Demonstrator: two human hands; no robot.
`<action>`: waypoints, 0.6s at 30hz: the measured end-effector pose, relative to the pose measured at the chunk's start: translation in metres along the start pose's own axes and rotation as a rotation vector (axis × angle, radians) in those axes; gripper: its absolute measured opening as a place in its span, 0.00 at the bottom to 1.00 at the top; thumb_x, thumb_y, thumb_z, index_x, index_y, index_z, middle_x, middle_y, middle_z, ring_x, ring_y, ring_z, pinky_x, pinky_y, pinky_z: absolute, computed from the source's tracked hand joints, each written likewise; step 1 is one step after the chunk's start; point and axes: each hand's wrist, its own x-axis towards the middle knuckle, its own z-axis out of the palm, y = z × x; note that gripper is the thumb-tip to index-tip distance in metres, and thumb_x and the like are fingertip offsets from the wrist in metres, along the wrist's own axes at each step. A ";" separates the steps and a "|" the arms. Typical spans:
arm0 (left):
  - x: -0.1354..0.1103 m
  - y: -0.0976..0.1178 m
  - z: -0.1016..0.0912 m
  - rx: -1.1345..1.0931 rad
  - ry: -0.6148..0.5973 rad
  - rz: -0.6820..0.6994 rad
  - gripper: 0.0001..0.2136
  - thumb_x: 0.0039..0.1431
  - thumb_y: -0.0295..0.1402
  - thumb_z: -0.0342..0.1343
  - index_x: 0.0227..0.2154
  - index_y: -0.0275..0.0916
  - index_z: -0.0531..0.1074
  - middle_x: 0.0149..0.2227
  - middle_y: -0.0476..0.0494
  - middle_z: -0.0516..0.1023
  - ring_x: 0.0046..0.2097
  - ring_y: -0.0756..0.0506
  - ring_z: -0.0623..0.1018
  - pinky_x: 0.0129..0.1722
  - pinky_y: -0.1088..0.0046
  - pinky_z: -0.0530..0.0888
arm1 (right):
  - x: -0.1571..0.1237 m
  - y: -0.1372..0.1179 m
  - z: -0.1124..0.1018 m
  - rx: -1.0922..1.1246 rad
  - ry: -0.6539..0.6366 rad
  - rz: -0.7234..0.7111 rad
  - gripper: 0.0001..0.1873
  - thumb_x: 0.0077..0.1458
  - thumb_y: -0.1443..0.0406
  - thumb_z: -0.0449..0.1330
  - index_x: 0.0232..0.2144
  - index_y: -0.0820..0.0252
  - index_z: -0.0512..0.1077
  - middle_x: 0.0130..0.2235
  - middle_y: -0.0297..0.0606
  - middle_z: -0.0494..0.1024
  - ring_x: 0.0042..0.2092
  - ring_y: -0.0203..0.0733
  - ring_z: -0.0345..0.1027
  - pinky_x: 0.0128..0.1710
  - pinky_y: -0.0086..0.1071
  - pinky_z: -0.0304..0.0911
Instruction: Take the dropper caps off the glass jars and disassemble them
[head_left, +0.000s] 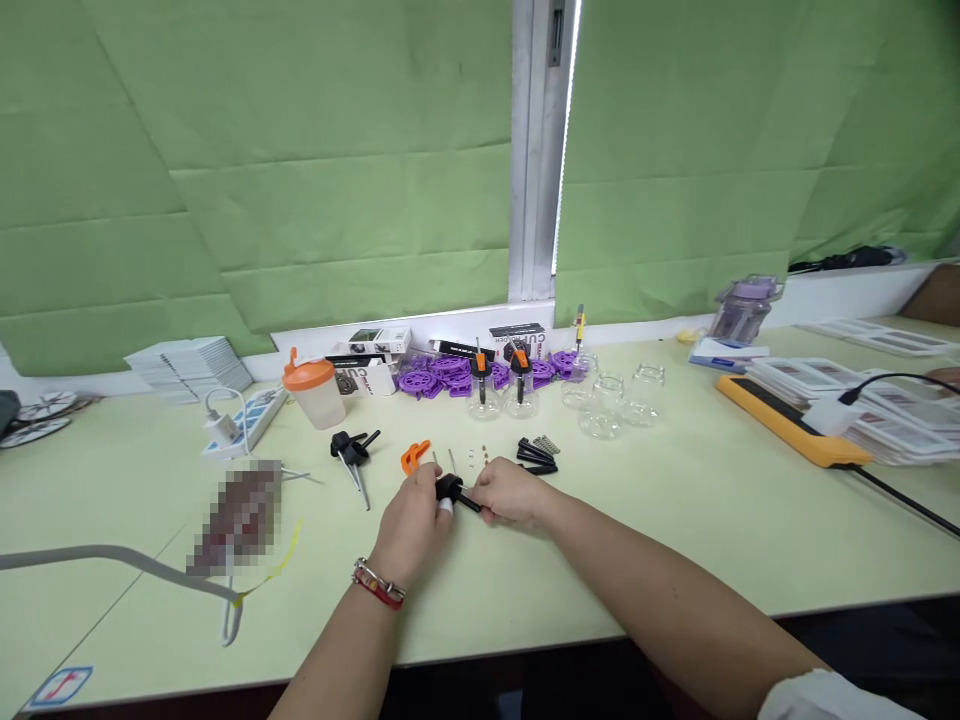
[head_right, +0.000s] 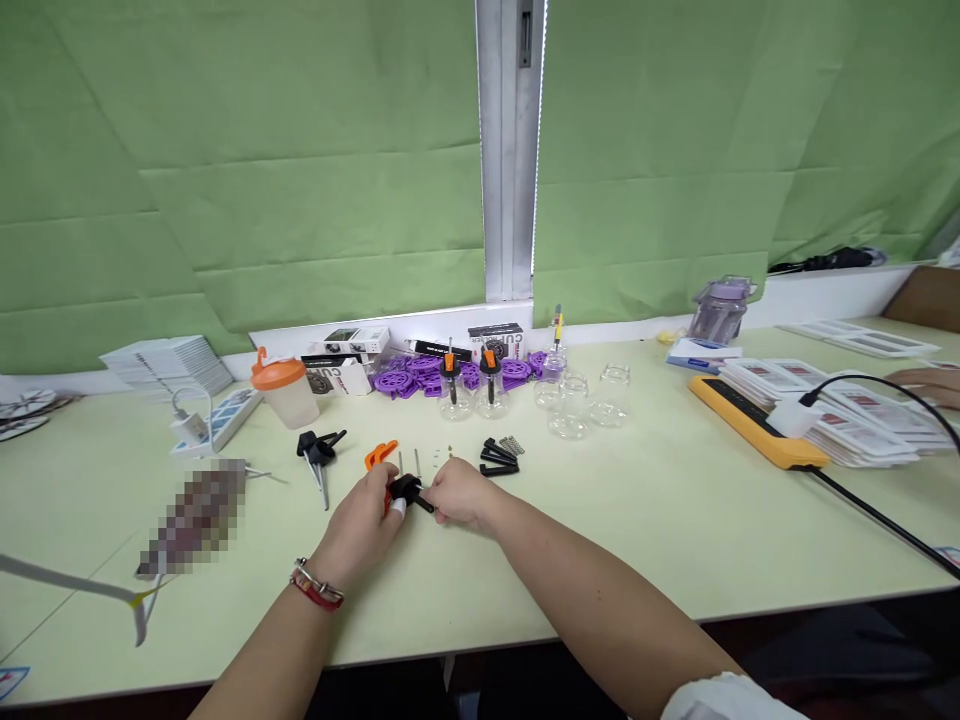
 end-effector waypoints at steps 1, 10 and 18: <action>0.000 0.000 0.001 0.000 -0.002 -0.008 0.14 0.55 0.28 0.48 0.46 0.38 0.61 0.41 0.37 0.73 0.42 0.41 0.76 0.36 0.67 0.69 | 0.000 0.001 0.001 -0.006 0.010 -0.010 0.14 0.53 0.66 0.57 0.17 0.62 0.65 0.13 0.30 0.66 0.14 0.28 0.52 0.16 0.25 0.47; 0.009 -0.017 0.006 -0.338 -0.001 0.146 0.21 0.47 0.21 0.48 0.46 0.41 0.59 0.43 0.43 0.72 0.41 0.44 0.75 0.41 0.65 0.70 | 0.003 0.007 -0.004 0.151 -0.051 -0.148 0.16 0.47 0.58 0.65 0.21 0.62 0.66 0.13 0.24 0.62 0.16 0.27 0.50 0.16 0.25 0.44; 0.006 -0.014 0.002 -0.602 -0.021 0.283 0.24 0.43 0.18 0.46 0.46 0.41 0.59 0.43 0.44 0.72 0.47 0.46 0.73 0.49 0.64 0.69 | 0.016 -0.013 -0.003 0.437 -0.022 0.047 0.14 0.49 0.61 0.63 0.22 0.60 0.62 0.14 0.23 0.56 0.14 0.25 0.42 0.15 0.25 0.35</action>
